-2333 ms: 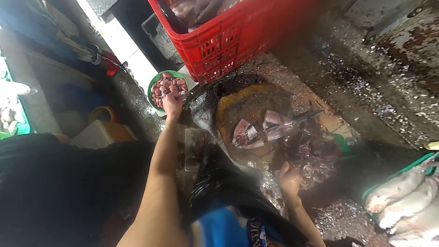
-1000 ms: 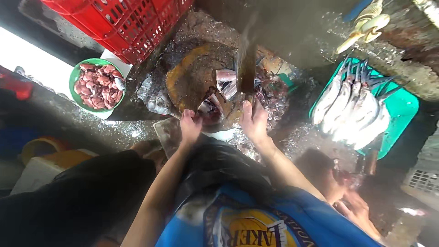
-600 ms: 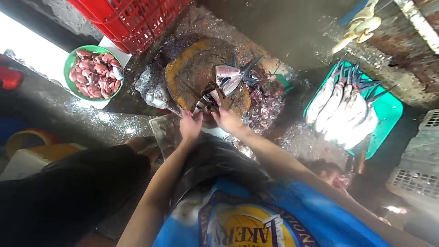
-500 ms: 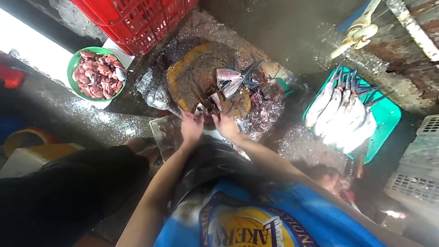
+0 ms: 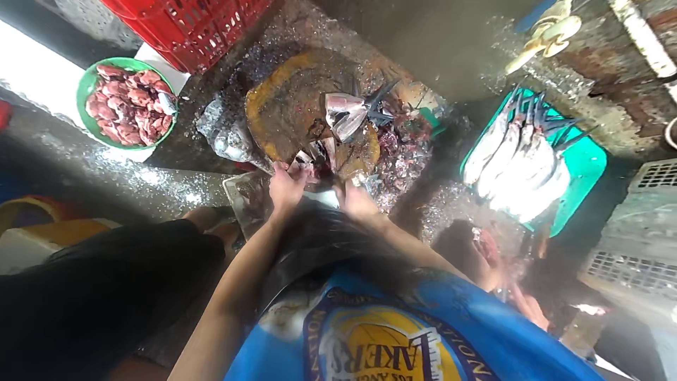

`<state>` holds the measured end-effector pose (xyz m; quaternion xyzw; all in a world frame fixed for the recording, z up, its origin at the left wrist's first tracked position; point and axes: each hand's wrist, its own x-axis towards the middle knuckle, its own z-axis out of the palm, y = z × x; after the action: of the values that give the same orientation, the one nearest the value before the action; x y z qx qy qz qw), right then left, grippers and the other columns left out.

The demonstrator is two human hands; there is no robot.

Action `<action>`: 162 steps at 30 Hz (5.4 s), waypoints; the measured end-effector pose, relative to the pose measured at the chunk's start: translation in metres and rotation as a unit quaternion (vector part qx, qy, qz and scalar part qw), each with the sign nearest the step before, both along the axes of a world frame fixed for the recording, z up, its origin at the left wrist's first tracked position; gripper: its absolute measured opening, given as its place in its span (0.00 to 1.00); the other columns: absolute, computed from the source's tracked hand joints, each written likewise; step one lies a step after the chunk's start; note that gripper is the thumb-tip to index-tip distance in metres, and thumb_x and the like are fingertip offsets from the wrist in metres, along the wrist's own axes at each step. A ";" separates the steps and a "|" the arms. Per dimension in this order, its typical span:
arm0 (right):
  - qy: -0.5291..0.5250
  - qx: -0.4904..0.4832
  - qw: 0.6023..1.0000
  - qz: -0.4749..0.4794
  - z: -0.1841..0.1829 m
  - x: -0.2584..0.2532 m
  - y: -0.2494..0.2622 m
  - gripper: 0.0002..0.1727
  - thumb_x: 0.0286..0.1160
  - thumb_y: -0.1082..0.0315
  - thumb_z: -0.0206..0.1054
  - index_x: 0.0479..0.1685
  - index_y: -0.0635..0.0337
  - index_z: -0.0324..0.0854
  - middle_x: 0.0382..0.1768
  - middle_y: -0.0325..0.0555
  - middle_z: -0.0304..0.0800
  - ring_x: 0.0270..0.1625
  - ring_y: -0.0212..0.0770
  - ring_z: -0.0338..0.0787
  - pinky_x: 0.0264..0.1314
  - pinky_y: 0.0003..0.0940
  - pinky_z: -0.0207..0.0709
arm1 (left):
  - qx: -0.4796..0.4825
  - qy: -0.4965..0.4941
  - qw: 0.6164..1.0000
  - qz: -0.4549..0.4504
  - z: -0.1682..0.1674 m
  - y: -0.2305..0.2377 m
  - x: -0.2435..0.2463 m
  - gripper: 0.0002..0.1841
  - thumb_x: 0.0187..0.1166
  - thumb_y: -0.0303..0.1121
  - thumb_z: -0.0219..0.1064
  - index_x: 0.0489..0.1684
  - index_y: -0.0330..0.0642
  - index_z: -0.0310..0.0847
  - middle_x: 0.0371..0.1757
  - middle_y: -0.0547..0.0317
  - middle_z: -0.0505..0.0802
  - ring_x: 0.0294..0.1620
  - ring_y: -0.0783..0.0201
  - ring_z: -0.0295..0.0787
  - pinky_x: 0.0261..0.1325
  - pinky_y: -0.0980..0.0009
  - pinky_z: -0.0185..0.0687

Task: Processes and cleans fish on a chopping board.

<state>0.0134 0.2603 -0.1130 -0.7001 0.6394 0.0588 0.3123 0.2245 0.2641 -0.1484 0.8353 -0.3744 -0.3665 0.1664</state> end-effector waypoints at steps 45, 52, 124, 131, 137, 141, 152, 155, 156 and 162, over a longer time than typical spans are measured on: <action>0.032 -0.124 0.976 -0.175 -0.038 -0.059 -0.028 0.34 0.92 0.47 0.48 0.74 0.72 0.75 0.51 0.66 0.93 0.57 0.63 0.94 0.66 0.59 0.83 | -0.057 -0.199 0.934 -0.291 0.004 -0.067 -0.041 0.31 0.78 0.25 0.65 0.85 0.39 0.66 0.81 0.39 0.77 0.81 0.40 0.75 0.68 0.49 0.84; 0.037 -0.122 0.975 -0.182 -0.044 -0.065 -0.027 0.37 0.91 0.45 0.48 0.77 0.73 0.73 0.58 0.71 0.90 0.65 0.66 0.90 0.73 0.59 0.78 | -0.098 -0.017 0.993 -0.065 0.006 0.047 0.058 0.35 0.82 0.44 0.70 0.86 0.39 0.63 0.76 0.38 0.82 0.75 0.44 0.82 0.76 0.44 0.80; -0.025 -0.010 0.999 0.040 0.035 0.089 -0.037 0.32 0.90 0.38 0.49 0.50 0.61 0.83 0.34 0.55 0.91 0.42 0.56 0.95 0.45 0.58 0.88 | -0.072 0.169 0.981 0.057 -0.011 0.021 0.047 0.16 0.79 0.45 0.74 0.52 0.42 0.88 0.43 0.49 0.96 0.40 0.53 0.95 0.48 0.46 0.92; -0.100 -0.058 0.992 0.055 0.011 0.050 0.005 0.29 0.90 0.46 0.51 0.66 0.66 0.77 0.30 0.54 0.91 0.34 0.53 0.95 0.39 0.55 0.90 | -0.046 0.203 0.971 0.115 -0.011 0.021 0.050 0.17 0.76 0.43 0.77 0.49 0.38 0.90 0.39 0.51 0.96 0.38 0.58 0.95 0.50 0.51 0.92; -0.077 -0.025 0.996 0.025 0.021 0.037 -0.001 0.32 0.91 0.41 0.50 0.51 0.64 0.85 0.31 0.55 0.91 0.38 0.55 0.94 0.45 0.56 0.88 | -0.089 0.299 0.935 0.167 0.017 0.019 0.040 0.19 0.81 0.42 0.73 0.57 0.35 0.85 0.39 0.48 0.96 0.31 0.55 0.97 0.40 0.53 0.98; -0.115 -0.264 0.956 -0.063 0.013 -0.003 -0.017 0.29 0.89 0.50 0.54 0.50 0.74 0.84 0.22 0.51 0.88 0.25 0.46 0.90 0.31 0.46 0.86 | -0.198 0.102 0.949 -0.224 0.039 -0.021 0.033 0.23 0.76 0.34 0.75 0.71 0.45 0.82 0.64 0.54 0.92 0.66 0.57 0.88 0.69 0.52 0.86; -0.113 -0.049 0.964 -0.235 0.015 -0.027 -0.059 0.33 0.92 0.43 0.49 0.59 0.68 0.84 0.39 0.61 0.92 0.41 0.56 0.94 0.51 0.61 0.87 | -0.025 -0.083 0.844 -0.530 0.014 -0.078 0.042 0.29 0.76 0.53 0.74 0.68 0.43 0.84 0.82 0.47 0.79 0.75 0.40 0.81 0.71 0.38 0.79; -0.237 0.016 0.946 -0.221 0.017 -0.018 -0.055 0.31 0.94 0.46 0.49 0.43 0.69 0.83 0.17 0.49 0.83 0.15 0.44 0.84 0.23 0.46 0.85 | -0.058 -0.041 0.948 -0.309 -0.005 -0.024 0.064 0.28 0.80 0.59 0.66 0.64 0.46 0.88 0.75 0.54 0.87 0.74 0.49 0.84 0.73 0.45 0.82; -0.237 0.073 0.947 -0.203 0.017 -0.016 -0.057 0.32 0.93 0.45 0.48 0.42 0.67 0.83 0.17 0.48 0.81 0.15 0.43 0.82 0.23 0.44 0.84 | -0.071 -0.015 0.979 -0.191 -0.010 -0.002 0.069 0.28 0.76 0.59 0.71 0.63 0.45 0.90 0.68 0.54 0.91 0.71 0.53 0.87 0.74 0.47 0.82; -0.087 0.108 0.981 -0.134 -0.014 -0.047 -0.097 0.39 0.89 0.35 0.48 0.50 0.65 0.89 0.35 0.62 0.91 0.38 0.59 0.93 0.48 0.62 0.85 | -0.125 -0.029 0.987 0.094 0.002 0.010 0.112 0.38 0.68 0.47 0.81 0.77 0.37 0.74 0.73 0.35 0.83 0.74 0.41 0.81 0.75 0.44 0.79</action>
<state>-0.0334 0.1637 -0.1268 -0.5729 0.6873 0.0241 0.4458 0.3364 0.2739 -0.1467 0.8498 -0.3416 -0.2752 0.2923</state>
